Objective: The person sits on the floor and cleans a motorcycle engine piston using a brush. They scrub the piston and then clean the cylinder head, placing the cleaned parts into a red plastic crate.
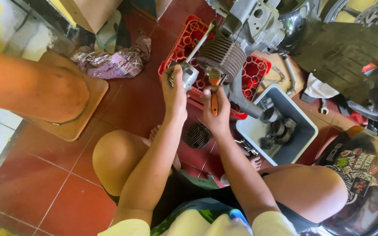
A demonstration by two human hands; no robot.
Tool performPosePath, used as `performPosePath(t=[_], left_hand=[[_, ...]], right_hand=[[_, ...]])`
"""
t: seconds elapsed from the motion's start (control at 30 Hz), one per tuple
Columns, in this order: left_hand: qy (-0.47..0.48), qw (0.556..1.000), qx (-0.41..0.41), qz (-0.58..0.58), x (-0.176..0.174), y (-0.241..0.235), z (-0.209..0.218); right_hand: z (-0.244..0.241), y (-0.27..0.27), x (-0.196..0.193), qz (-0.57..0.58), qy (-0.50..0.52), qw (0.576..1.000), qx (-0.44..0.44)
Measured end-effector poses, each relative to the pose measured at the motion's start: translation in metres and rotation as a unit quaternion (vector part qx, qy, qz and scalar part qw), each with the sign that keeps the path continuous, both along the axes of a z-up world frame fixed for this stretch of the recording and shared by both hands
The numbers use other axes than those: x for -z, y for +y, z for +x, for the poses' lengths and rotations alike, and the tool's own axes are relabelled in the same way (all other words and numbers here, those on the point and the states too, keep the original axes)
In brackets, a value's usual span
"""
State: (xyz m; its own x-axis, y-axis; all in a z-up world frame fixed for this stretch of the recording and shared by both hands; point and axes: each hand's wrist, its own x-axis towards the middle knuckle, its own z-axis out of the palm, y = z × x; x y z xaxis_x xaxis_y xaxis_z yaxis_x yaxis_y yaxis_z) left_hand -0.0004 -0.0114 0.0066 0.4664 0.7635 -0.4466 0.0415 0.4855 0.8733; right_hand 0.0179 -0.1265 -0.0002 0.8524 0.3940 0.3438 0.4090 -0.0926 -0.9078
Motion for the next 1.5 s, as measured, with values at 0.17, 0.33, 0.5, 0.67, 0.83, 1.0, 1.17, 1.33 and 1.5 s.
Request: performPosePath(t=[0.17, 0.33, 0.5, 0.67, 0.83, 1.0, 1.17, 1.33, 1.5], left_hand=[[-0.012, 0.999, 0.043, -0.023, 0.015, -0.015, 0.006], [-0.031, 0.996, 0.065, -0.053, 0.023, -0.013, 0.012], [-0.057, 0.993, 0.046, -0.089, 0.014, -0.011, 0.009], [-0.056, 0.993, 0.073, -0.075, 0.024, -0.005, 0.009], [-0.046, 0.994, 0.065, -0.075, 0.031, -0.005, 0.017], [0.008, 0.998, 0.064, -0.007, 0.056, -0.010, 0.023], [-0.015, 0.999, 0.005, -0.051, 0.025, -0.009, 0.016], [-0.050, 0.997, 0.007, -0.059, -0.016, 0.000, 0.004], [-0.059, 0.995, 0.051, -0.066, -0.035, -0.003, -0.005]], right_hand=[[0.004, 0.005, 0.023, 0.013, 0.025, 1.000, 0.001], [-0.003, -0.010, 0.008, -0.038, -0.023, 0.999, 0.026], [0.007, -0.012, 0.040, -0.135, -0.143, 0.978, 0.067], [0.014, -0.006, 0.060, -0.133, -0.199, 0.964, 0.117], [0.014, -0.011, 0.042, -0.206, -0.222, 0.944, 0.134], [0.004, -0.025, 0.050, -0.130, -0.073, 0.971, 0.188], [-0.003, -0.012, 0.052, -0.108, -0.089, 0.980, 0.144], [0.000, 0.015, 0.059, -0.034, -0.161, 0.972, 0.167], [0.009, 0.042, 0.087, 0.104, -0.073, 0.988, 0.089]])
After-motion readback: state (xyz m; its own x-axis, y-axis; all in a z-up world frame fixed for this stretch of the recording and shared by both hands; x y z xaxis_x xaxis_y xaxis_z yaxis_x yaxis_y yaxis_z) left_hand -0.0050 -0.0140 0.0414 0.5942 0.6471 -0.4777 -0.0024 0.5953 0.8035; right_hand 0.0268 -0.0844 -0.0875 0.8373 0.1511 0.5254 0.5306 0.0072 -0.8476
